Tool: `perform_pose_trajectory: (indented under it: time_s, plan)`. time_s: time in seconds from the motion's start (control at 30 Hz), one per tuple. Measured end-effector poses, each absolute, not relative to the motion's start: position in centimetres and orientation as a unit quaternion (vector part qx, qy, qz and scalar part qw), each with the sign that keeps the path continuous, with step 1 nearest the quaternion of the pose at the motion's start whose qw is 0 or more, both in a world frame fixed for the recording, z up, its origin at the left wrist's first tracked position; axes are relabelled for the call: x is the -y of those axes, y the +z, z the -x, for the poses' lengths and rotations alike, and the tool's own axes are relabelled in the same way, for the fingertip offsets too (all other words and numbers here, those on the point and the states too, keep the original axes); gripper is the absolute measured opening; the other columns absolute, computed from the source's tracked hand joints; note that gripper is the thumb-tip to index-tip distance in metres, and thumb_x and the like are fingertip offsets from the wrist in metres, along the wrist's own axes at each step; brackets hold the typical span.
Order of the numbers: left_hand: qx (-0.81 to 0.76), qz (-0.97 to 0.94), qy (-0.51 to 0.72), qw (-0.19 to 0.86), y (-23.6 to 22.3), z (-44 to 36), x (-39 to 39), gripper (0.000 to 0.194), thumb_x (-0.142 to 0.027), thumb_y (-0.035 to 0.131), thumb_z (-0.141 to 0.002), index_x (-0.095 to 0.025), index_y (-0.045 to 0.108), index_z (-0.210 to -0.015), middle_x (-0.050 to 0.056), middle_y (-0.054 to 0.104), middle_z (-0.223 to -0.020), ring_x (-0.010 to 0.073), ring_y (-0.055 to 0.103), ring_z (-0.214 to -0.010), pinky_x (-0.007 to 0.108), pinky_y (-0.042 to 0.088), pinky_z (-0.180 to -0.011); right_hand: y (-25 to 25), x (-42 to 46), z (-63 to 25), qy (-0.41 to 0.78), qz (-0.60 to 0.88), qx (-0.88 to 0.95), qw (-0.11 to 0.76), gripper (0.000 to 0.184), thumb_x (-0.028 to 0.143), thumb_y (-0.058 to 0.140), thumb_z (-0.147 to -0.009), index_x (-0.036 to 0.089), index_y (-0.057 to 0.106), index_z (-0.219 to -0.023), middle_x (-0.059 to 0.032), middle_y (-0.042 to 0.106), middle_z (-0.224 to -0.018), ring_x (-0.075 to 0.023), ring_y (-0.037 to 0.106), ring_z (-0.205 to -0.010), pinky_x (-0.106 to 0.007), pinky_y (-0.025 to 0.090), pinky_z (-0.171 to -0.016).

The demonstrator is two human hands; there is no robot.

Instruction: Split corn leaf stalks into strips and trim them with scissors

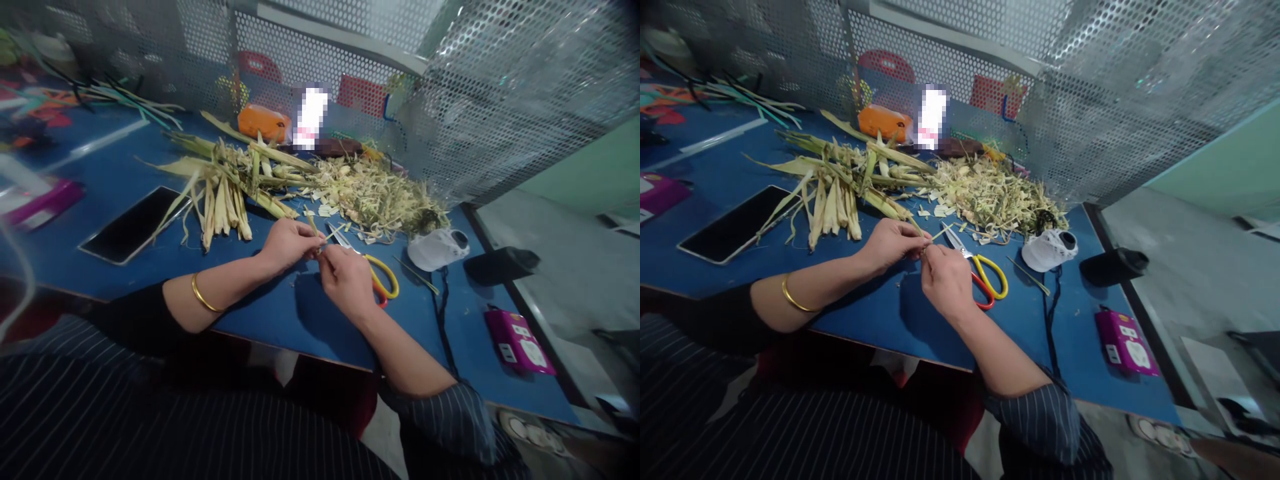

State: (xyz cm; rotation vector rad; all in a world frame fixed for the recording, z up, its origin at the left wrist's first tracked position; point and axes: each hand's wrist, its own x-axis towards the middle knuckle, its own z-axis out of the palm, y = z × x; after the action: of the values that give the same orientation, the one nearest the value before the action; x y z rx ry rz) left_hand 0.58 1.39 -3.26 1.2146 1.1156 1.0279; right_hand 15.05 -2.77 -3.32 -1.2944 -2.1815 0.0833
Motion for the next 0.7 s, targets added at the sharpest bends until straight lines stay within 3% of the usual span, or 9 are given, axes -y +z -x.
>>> perform_pose_trajectory:
  time_s: [0.23, 0.33, 0.47, 0.57, 0.7]
  plan:
    - [-0.433, -0.467, 0.379, 0.671, -1.7, 0.4, -1.8, 0.021, -0.032, 0.069, -0.077, -0.012, 0.071, -0.072, 0.008, 0.07, -0.068, 0.011, 0.062, -0.056, 0.025, 0.051, -0.059, -2.6, 2.3, -16.3, 0.152, 0.553, 0.714, 0.402, 0.038, 0.042, 0.046, -0.094, 0.021, 0.056, -0.063, 0.0018, 0.05, -0.055, -0.0122, 0.045, -0.055, -0.027, 0.031, -0.057]
    - [-0.437, -0.465, 0.368, 0.677, -1.4, 0.4, -1.7, 0.019, -0.03, 0.066, -0.078, -0.012, 0.071, -0.072, 0.009, 0.07, -0.068, 0.0119, 0.063, -0.057, 0.026, 0.052, -0.06, -2.7, 1.2, -16.9, 0.277, 0.574, 0.597, 0.488, 0.036, 0.05, 0.054, -0.088, 0.02, 0.061, -0.07, 0.0037, 0.049, -0.055, -0.011, 0.045, -0.052, -0.025, 0.034, -0.054]
    - [-0.432, -0.51, 0.333, 0.665, -1.5, 0.2, -1.3, 0.019, -0.032, 0.071, -0.074, -0.014, 0.071, -0.069, 0.007, 0.068, -0.065, 0.0109, 0.061, -0.054, 0.025, 0.051, -0.058, -3.5, 0.1, -16.8, 0.447, 0.503, 0.521, 0.526, 0.027, 0.045, 0.067, -0.079, 0.02, 0.062, -0.072, 0.0054, 0.052, -0.057, -0.0084, 0.046, -0.05, -0.023, 0.037, -0.053]
    - [-0.436, -0.551, 0.326, 0.633, -1.7, 0.1, -1.1, 0.017, -0.029, 0.074, -0.07, -0.013, 0.07, -0.064, 0.004, 0.064, -0.057, 0.0093, 0.057, -0.051, 0.022, 0.048, -0.054, -4.0, 0.0, -16.5, 0.446, 0.481, 0.527, 0.541, 0.022, 0.038, 0.067, -0.079, 0.019, 0.061, -0.069, 0.0056, 0.053, -0.055, -0.0078, 0.045, -0.047, -0.023, 0.036, -0.052]
    - [-0.444, -0.563, 0.329, 0.615, -1.8, 0.0, -1.2, 0.018, -0.026, 0.075, -0.067, -0.014, 0.068, -0.056, 0.005, 0.063, -0.055, 0.0088, 0.054, -0.049, 0.022, 0.047, -0.052, -3.9, 0.4, -16.3, 0.358, 0.521, 0.555, 0.54, 0.02, 0.033, 0.061, -0.084, 0.02, 0.06, -0.068, 0.0056, 0.051, -0.052, -0.0094, 0.044, -0.047, -0.025, 0.036, -0.051]
